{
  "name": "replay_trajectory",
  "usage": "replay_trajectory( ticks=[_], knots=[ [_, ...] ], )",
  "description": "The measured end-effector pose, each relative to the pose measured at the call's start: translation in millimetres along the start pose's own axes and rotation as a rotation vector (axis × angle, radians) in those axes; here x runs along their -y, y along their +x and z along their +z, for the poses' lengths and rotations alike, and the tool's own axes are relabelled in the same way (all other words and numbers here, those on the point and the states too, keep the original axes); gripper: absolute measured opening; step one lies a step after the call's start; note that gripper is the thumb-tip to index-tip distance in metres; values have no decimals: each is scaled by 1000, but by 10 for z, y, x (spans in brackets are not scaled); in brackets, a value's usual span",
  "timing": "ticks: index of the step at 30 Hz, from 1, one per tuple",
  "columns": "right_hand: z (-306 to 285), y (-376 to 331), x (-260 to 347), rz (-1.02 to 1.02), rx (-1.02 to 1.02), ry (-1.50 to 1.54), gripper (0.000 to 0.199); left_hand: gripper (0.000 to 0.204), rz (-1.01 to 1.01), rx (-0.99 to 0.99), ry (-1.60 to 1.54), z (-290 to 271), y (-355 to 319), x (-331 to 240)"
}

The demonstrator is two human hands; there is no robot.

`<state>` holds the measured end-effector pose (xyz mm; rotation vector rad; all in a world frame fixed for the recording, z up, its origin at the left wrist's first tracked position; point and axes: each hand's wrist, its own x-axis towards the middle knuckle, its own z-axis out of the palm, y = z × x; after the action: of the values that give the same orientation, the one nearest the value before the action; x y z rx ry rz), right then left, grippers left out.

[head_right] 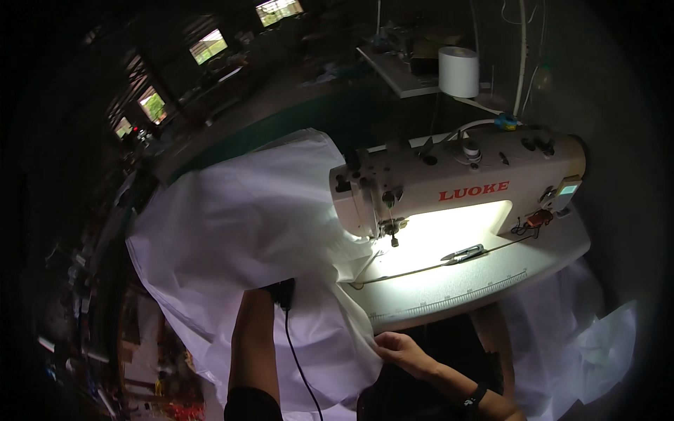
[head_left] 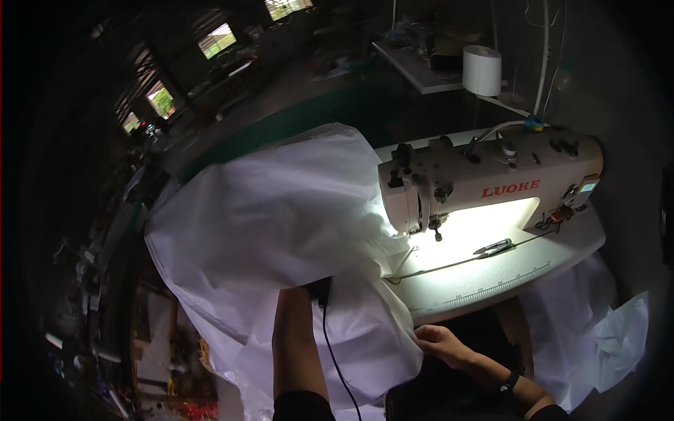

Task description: Using an industrial sewing machine to stitch together large sheets of white plastic.

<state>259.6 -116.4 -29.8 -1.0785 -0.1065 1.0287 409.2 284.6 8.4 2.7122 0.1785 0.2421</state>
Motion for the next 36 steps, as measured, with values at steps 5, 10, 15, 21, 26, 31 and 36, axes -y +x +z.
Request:
replay_trajectory(
  ticks=[5, 10, 15, 21, 26, 31, 36],
  knots=[
    [138, -76, 10, 38, 99, -360, 37, 40, 93, 104, -145, 337, 120, 386],
    [89, -548, -187, 168, 226, -559, 37, 41, -26, 112, -143, -441, -1478, 1368],
    [-59, -510, -430, 171, 152, -396, 30, 57, 128, -211, 433, -596, -2392, 246],
    [-126, -900, -86, 55, 133, -152, 41, 73, -481, -272, 567, -756, -4721, 496],
    [75, -774, -464, 107, 271, -328, 38, 105, -855, -1090, 198, 248, -5580, 456],
    [-112, -783, -501, 19, 41, -457, 17, 54, -1135, -1217, -798, 1088, -5961, 1353],
    [-1764, -1023, -287, -367, -368, -993, 23, 52, -801, -1403, -1132, -519, -6266, 2192]
  ],
)
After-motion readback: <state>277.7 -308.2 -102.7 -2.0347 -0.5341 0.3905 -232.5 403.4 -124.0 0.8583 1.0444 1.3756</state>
